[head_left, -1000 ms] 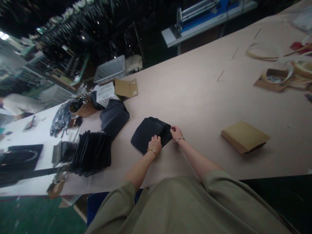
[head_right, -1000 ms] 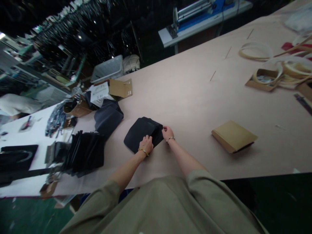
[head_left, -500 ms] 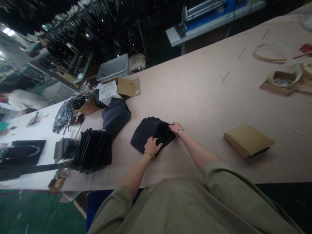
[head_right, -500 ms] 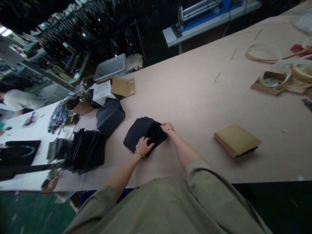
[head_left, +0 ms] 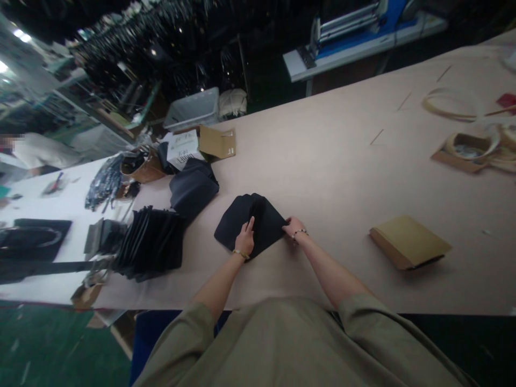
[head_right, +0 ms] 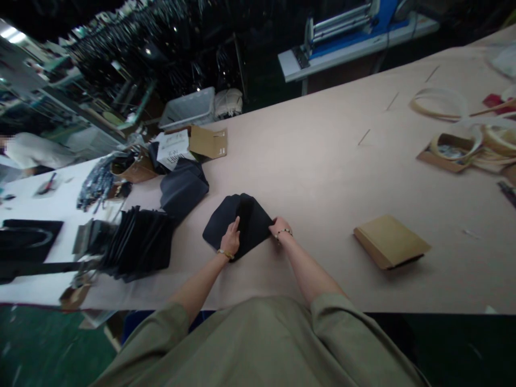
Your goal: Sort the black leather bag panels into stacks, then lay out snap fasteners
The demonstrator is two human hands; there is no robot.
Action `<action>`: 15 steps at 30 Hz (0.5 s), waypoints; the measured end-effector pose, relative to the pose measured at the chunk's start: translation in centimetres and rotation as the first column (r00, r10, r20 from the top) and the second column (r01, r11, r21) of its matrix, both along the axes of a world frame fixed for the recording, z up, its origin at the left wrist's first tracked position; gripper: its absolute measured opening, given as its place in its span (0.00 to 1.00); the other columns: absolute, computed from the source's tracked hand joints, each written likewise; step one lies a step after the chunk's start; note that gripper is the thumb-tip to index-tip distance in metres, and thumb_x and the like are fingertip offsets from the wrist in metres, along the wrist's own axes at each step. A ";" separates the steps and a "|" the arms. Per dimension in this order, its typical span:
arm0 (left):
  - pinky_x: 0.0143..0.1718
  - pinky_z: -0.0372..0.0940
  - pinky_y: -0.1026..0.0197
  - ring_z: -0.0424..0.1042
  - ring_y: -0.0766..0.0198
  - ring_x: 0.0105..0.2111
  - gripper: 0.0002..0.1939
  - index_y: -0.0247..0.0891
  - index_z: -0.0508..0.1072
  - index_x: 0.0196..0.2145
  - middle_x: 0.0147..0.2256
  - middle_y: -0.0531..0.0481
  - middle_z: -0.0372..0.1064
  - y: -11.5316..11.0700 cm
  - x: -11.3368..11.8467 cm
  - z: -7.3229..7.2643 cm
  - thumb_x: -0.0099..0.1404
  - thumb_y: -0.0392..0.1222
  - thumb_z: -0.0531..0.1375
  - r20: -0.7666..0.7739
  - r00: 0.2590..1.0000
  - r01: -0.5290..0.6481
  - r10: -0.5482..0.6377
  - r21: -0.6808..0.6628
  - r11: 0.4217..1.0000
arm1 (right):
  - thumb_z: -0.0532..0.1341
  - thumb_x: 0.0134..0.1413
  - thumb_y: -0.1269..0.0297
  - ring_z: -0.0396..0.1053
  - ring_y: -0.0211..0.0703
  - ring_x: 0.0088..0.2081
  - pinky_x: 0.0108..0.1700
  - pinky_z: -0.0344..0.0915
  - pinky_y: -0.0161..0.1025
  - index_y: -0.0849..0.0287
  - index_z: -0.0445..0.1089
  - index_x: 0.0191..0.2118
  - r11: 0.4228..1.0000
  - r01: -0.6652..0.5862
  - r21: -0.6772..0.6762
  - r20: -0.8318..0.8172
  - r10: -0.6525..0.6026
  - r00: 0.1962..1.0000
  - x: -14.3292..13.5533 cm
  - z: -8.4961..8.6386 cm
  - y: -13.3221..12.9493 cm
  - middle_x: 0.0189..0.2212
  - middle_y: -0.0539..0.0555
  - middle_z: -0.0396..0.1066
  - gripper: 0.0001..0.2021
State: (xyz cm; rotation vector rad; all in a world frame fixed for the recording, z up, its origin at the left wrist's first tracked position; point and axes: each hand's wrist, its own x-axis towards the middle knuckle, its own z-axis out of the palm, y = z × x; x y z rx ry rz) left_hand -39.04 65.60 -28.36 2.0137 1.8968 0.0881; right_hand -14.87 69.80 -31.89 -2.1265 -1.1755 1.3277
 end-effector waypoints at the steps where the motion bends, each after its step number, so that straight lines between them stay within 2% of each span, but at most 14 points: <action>1: 0.45 0.70 0.60 0.72 0.60 0.48 0.29 0.52 0.52 0.69 0.65 0.47 0.54 0.0 0.2 0.1 0.73 0.37 0.45 -0.034 0.999 0.039 -0.039 -0.015 0.999 | 0.69 0.38 0.71 0.73 0.48 0.39 0.40 0.66 0.38 0.60 0.73 0.30 1.000 0.006 -0.026 -0.015 -0.006 1.000 -0.1 0.0 -0.2 0.31 0.58 0.75 0.09; 3: 0.46 0.69 0.58 0.71 0.57 0.50 0.23 0.52 0.65 0.63 0.63 0.48 0.57 -0.2 0.7 0.5 0.73 0.42 0.47 -0.072 0.990 0.118 -0.119 -0.026 0.993 | 0.68 0.41 0.69 0.72 0.45 0.32 0.32 0.64 0.36 0.61 0.70 0.25 0.996 0.016 -0.085 -0.069 -0.022 0.997 -0.4 0.5 -0.1 0.25 0.56 0.72 0.06; 4: 0.47 0.69 0.57 0.69 0.54 0.53 0.21 0.50 0.68 0.60 0.62 0.46 0.58 -0.3 1.1 0.7 0.73 0.47 0.50 -0.076 0.986 0.148 -0.150 -0.031 0.989 | 0.67 0.43 0.67 0.71 0.43 0.29 0.29 0.62 0.34 0.61 0.69 0.24 0.994 0.019 -0.112 -0.108 -0.031 0.994 -0.8 0.9 0.1 0.23 0.56 0.71 0.07; 6: 0.47 0.68 0.54 0.64 0.48 0.57 0.27 0.46 0.68 0.60 0.61 0.42 0.58 -0.7 1.7 1.2 0.67 0.57 0.58 -0.078 0.980 0.178 -0.182 -0.060 0.982 | 0.65 0.47 0.64 0.70 0.39 0.26 0.24 0.58 0.32 0.62 0.68 0.26 0.990 0.018 -0.140 -0.209 -0.047 0.977 -1.9 2.4 0.7 0.24 0.56 0.72 0.08; 8: 0.46 0.68 0.52 0.63 0.47 0.57 0.32 0.45 0.65 0.62 0.62 0.39 0.58 -0.8 2.0 1.8 0.62 0.54 0.62 -0.088 0.982 0.158 -0.167 -0.099 0.982 | 0.63 0.50 0.63 0.71 0.37 0.27 0.22 0.55 0.29 0.62 0.69 0.32 0.992 0.000 -0.130 -0.320 -0.042 0.947 -3.4 4.5 1.3 0.30 0.57 0.75 0.07; 10: 0.47 0.68 0.54 0.67 0.51 0.55 0.27 0.44 0.65 0.61 0.59 0.39 0.62 0.0 1.8 2.9 0.64 0.44 0.59 -0.090 0.986 0.125 -0.137 -0.126 0.984 | 0.61 0.53 0.61 0.73 0.36 0.33 0.23 0.56 0.28 0.60 0.69 0.38 0.996 -0.027 -0.085 -0.417 -0.011 0.909 -5.0 6.9 1.8 0.39 0.58 0.77 0.09; 12: 0.49 0.68 0.56 0.71 0.54 0.51 0.26 0.42 0.65 0.61 0.55 0.40 0.66 2.2 0.3 4.9 0.66 0.37 0.55 -0.082 0.990 0.103 -0.113 -0.123 0.987 | 0.58 0.54 0.59 0.74 0.37 0.40 0.27 0.59 0.27 0.58 0.69 0.44 0.999 -0.019 -0.029 -0.500 0.002 0.866 -5.9 9.0 1.9 0.48 0.58 0.75 0.13; 13: 0.49 0.67 0.57 0.72 0.55 0.50 0.27 0.41 0.64 0.62 0.53 0.40 0.68 3.8 -1.0 6.3 0.66 0.36 0.55 -0.080 0.991 0.095 -0.104 -0.111 0.989 | 0.58 0.54 0.57 0.74 0.39 0.43 0.29 0.61 0.28 0.57 0.69 0.44 1.000 0.011 -0.011 -0.542 -0.015 0.840 -6.0 9.7 1.7 0.51 0.59 0.73 0.14; 15: 0.48 0.68 0.57 0.73 0.54 0.48 0.32 0.40 0.59 0.65 0.50 0.40 0.71 7.8 -4.6 10.1 0.65 0.36 0.57 -0.098 0.992 0.076 -0.083 -0.071 0.995 | 0.59 0.49 0.54 0.74 0.43 0.47 0.31 0.63 0.31 0.57 0.70 0.44 0.998 0.060 -0.007 -0.529 -0.055 0.847 -5.2 10.5 0.6 0.52 0.61 0.72 0.18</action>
